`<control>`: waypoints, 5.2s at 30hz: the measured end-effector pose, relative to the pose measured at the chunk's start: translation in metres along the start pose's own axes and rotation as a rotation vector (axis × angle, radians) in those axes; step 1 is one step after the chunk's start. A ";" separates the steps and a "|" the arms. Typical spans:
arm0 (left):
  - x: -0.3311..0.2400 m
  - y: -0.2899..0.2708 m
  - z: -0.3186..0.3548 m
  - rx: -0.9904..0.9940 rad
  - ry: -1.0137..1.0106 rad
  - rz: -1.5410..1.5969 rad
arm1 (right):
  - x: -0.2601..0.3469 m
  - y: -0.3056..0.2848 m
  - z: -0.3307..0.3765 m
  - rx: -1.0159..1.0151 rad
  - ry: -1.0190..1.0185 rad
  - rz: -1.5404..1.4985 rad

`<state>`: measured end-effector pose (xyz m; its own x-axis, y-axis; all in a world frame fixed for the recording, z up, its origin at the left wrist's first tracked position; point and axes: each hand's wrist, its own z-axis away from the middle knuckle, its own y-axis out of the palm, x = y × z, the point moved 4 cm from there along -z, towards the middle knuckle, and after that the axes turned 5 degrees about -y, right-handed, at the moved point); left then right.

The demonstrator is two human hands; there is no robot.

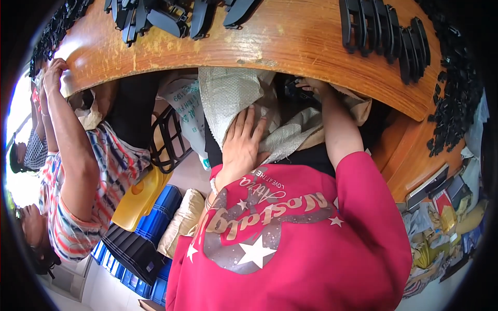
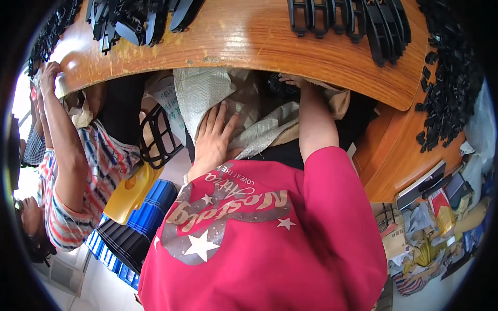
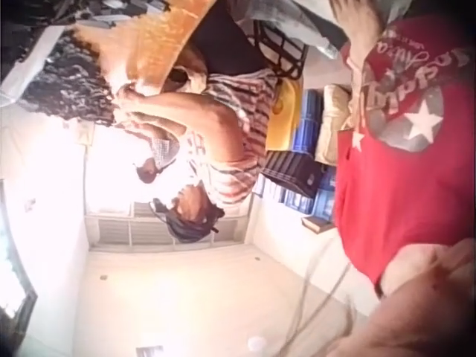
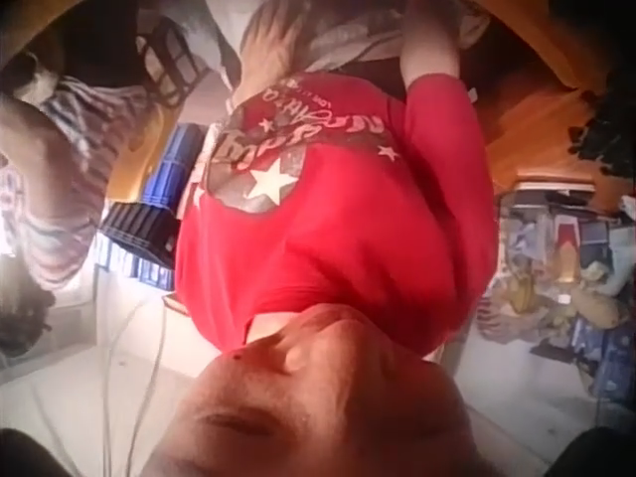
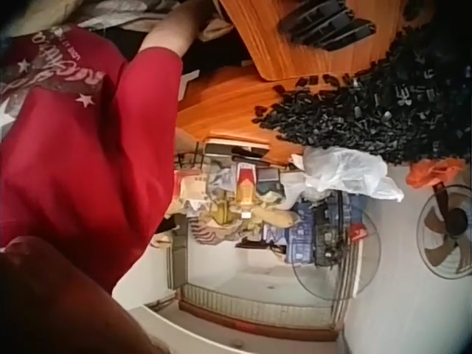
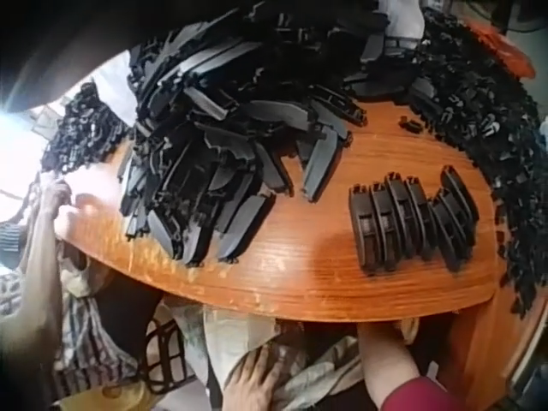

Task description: Inspecting and assembling small black plastic clips or components at a workbench.

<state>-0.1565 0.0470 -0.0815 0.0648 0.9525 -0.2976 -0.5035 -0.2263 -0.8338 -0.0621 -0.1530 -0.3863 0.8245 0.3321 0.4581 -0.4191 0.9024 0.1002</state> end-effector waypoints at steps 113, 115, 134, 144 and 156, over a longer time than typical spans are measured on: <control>0.052 -0.058 -0.024 -0.478 -0.545 0.258 | 0.027 0.019 0.030 0.176 -1.058 1.279; 0.051 -0.062 -0.028 -0.474 -0.551 0.251 | 0.032 0.025 0.000 0.176 -1.088 1.301; 0.062 -0.060 -0.038 -0.512 -0.421 0.141 | 0.068 0.045 0.008 -0.088 -1.275 1.641; -0.001 -0.059 -0.037 -0.423 0.176 0.188 | 0.169 0.083 0.181 -0.011 -0.750 1.318; -0.077 -0.137 -0.046 -0.421 0.436 0.728 | 0.204 0.026 0.358 -0.388 -0.966 0.308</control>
<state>-0.0528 -0.0047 0.0344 0.2160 0.4077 -0.8872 -0.2003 -0.8709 -0.4489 -0.0410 -0.1603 0.0262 -0.0138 0.3558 0.9345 -0.2682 0.8990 -0.3462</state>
